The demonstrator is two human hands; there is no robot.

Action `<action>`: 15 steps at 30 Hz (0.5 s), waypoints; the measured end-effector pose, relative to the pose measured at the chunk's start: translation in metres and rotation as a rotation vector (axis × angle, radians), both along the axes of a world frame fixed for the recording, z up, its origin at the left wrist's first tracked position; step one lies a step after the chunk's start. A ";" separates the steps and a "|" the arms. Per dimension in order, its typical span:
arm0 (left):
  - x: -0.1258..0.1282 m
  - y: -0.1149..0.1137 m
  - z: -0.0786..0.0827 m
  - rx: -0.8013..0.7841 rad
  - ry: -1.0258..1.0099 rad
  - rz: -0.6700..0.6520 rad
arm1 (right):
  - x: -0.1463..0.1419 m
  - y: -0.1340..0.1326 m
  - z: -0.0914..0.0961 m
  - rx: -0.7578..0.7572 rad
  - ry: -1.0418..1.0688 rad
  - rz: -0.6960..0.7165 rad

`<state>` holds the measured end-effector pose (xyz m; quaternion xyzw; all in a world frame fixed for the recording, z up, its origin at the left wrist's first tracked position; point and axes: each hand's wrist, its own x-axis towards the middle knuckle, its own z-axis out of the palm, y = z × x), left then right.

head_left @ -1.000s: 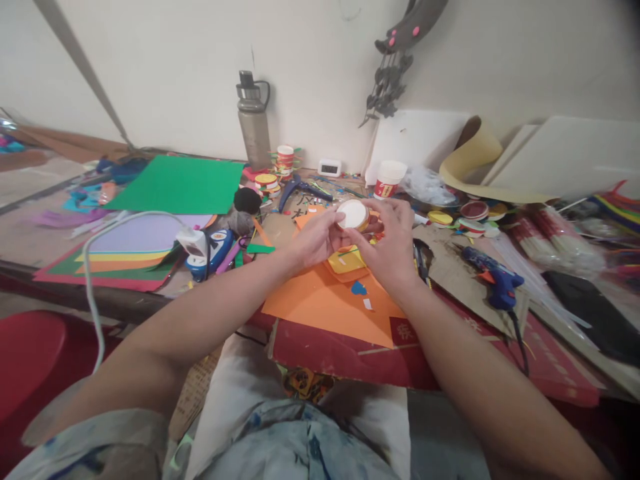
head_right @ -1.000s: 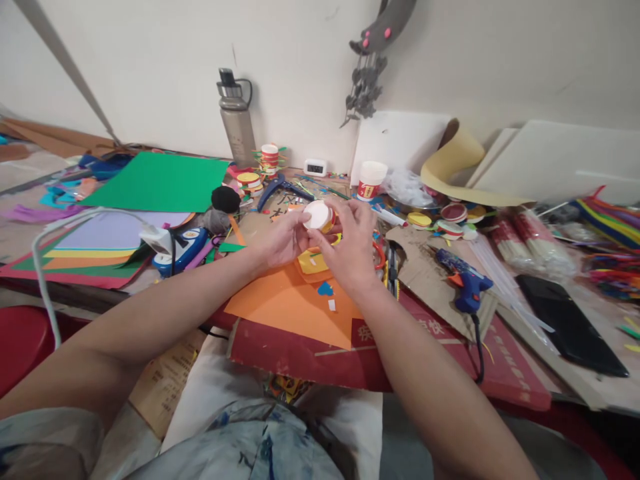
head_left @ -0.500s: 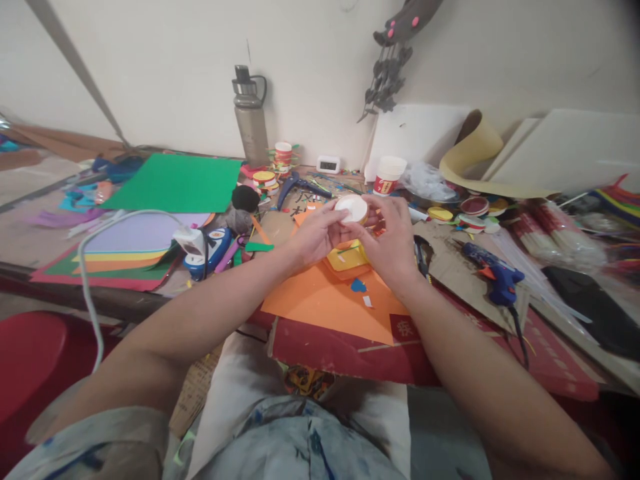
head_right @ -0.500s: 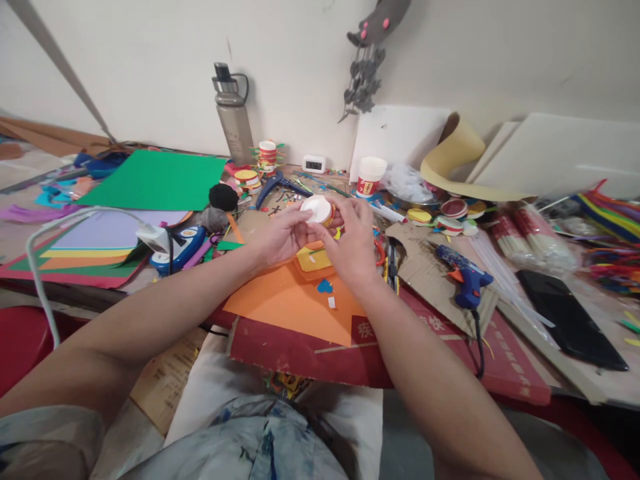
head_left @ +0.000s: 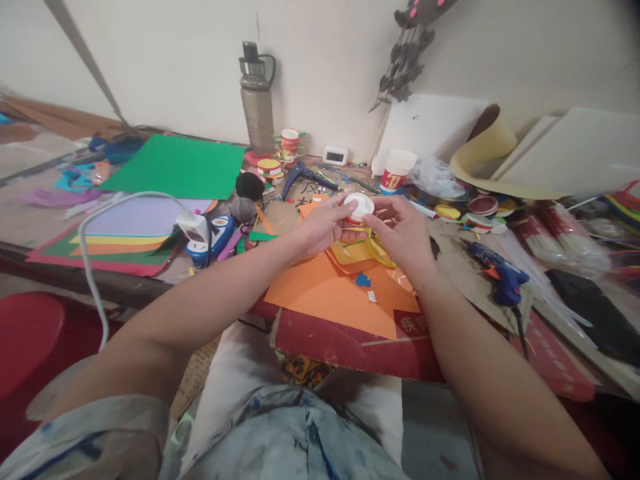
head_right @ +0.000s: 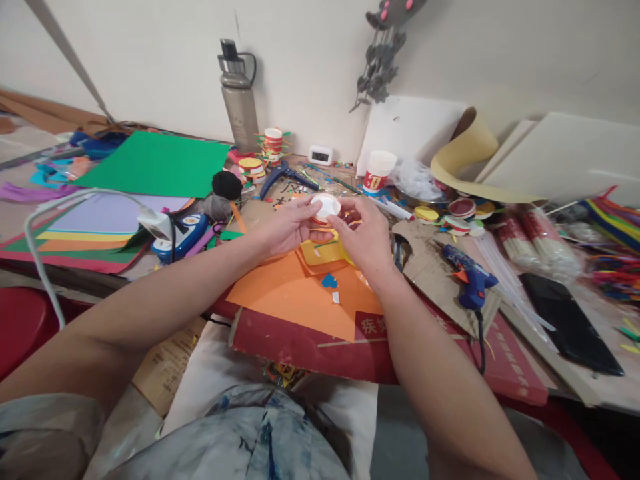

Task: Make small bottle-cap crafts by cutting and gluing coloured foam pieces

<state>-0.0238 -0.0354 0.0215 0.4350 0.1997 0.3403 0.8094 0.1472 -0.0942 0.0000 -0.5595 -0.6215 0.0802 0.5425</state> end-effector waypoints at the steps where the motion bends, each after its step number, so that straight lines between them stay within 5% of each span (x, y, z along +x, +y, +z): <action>1: 0.000 0.001 0.000 0.004 0.012 -0.004 | 0.000 0.000 0.000 -0.010 0.015 0.001; 15: 0.009 0.005 -0.006 -0.058 -0.054 0.049 | -0.005 0.001 -0.005 0.015 0.017 0.029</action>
